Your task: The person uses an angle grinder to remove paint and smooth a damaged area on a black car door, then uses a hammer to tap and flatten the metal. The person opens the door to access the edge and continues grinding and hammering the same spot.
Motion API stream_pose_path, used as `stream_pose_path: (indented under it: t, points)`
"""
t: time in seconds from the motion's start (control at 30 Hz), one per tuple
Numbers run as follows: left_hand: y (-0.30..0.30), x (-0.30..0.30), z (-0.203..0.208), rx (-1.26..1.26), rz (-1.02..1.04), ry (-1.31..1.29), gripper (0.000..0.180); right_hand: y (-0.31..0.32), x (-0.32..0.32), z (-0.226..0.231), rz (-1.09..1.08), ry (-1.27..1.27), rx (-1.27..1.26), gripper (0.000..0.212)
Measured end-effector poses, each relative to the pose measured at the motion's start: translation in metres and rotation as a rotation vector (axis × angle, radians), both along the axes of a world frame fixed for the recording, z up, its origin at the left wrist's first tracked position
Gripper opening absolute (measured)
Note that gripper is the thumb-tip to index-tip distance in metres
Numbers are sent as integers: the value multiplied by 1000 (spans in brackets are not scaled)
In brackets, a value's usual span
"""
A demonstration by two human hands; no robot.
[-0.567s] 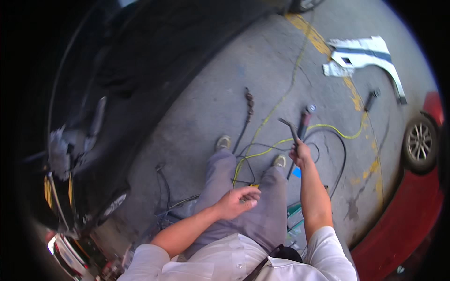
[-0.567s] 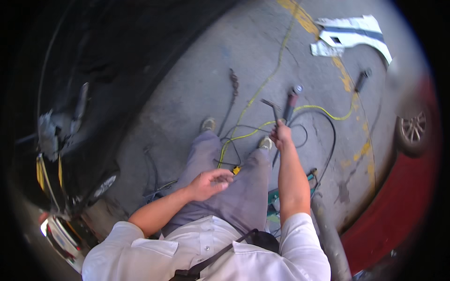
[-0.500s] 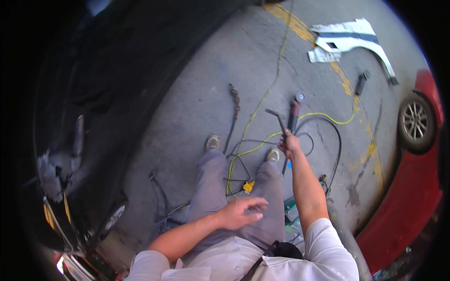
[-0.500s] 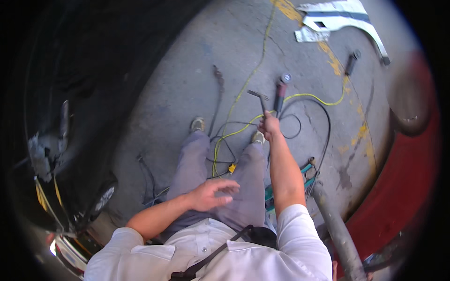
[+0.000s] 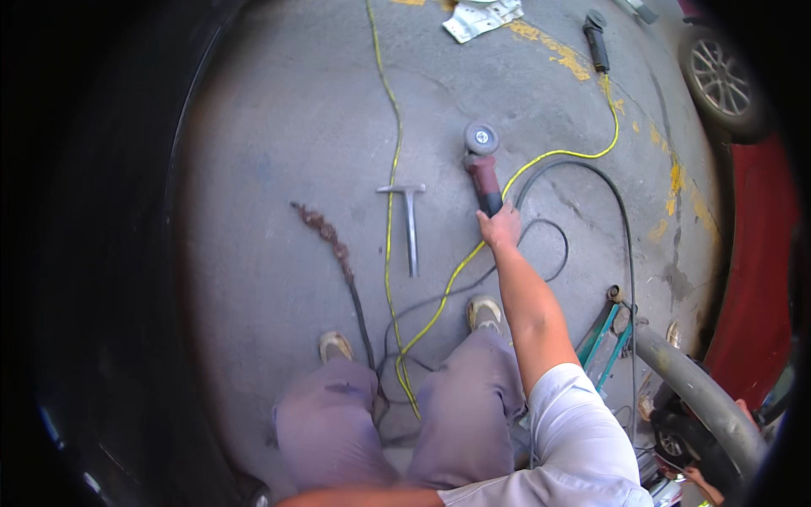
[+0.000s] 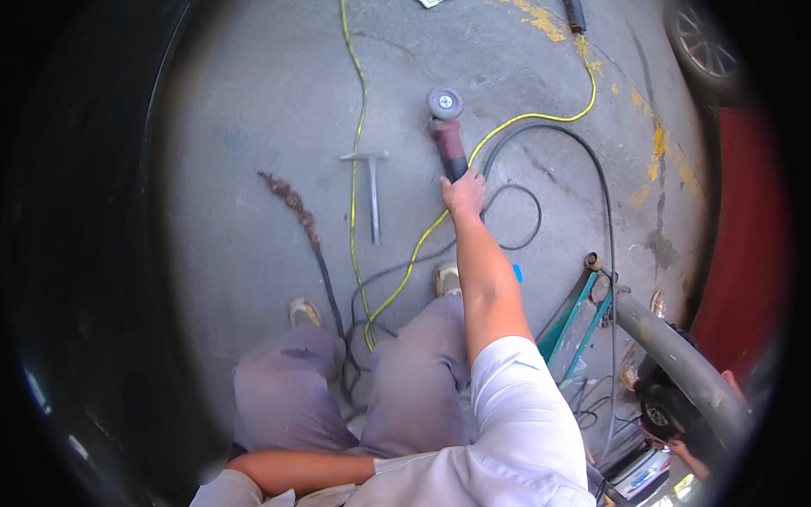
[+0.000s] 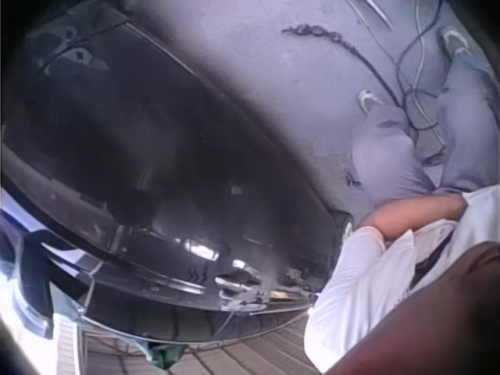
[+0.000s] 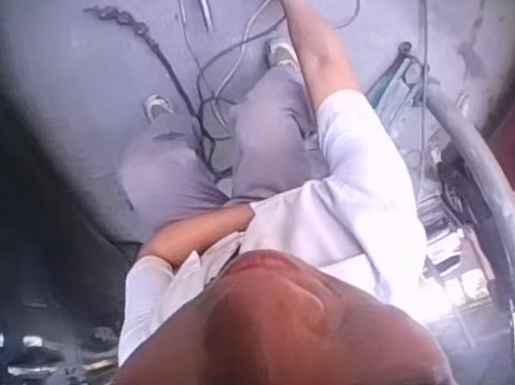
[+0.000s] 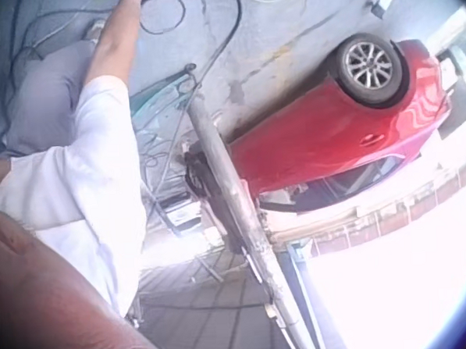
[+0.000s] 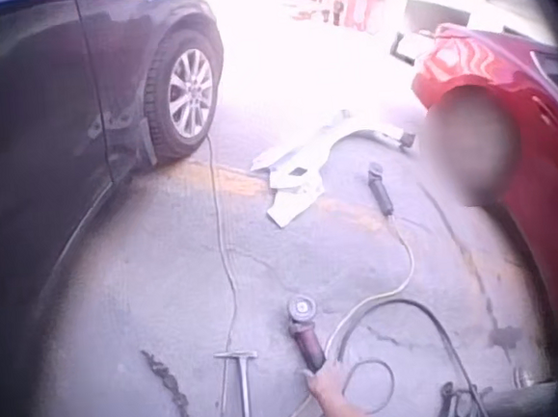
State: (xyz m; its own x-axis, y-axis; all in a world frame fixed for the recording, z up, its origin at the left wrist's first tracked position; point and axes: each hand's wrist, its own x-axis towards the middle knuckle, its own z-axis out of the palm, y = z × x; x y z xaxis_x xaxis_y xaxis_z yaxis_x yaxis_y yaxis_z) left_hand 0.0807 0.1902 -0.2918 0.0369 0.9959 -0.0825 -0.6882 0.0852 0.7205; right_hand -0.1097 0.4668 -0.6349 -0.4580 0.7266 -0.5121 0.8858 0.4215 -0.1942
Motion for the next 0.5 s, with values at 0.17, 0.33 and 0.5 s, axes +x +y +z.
stream_pose_path:
  t: [0.17,0.33,0.5]
  points:
    - [0,-27,-13,-119,-178,-80,45,30,-21,-4,-32,-43,-170,59]
    - [-11,-30,40,-184,-414,-259,40,-9,-9,86,-753,381,-785,48]
    - [-51,-57,132,-270,21,-237,26,-48,90,272,-566,368,-775,44]
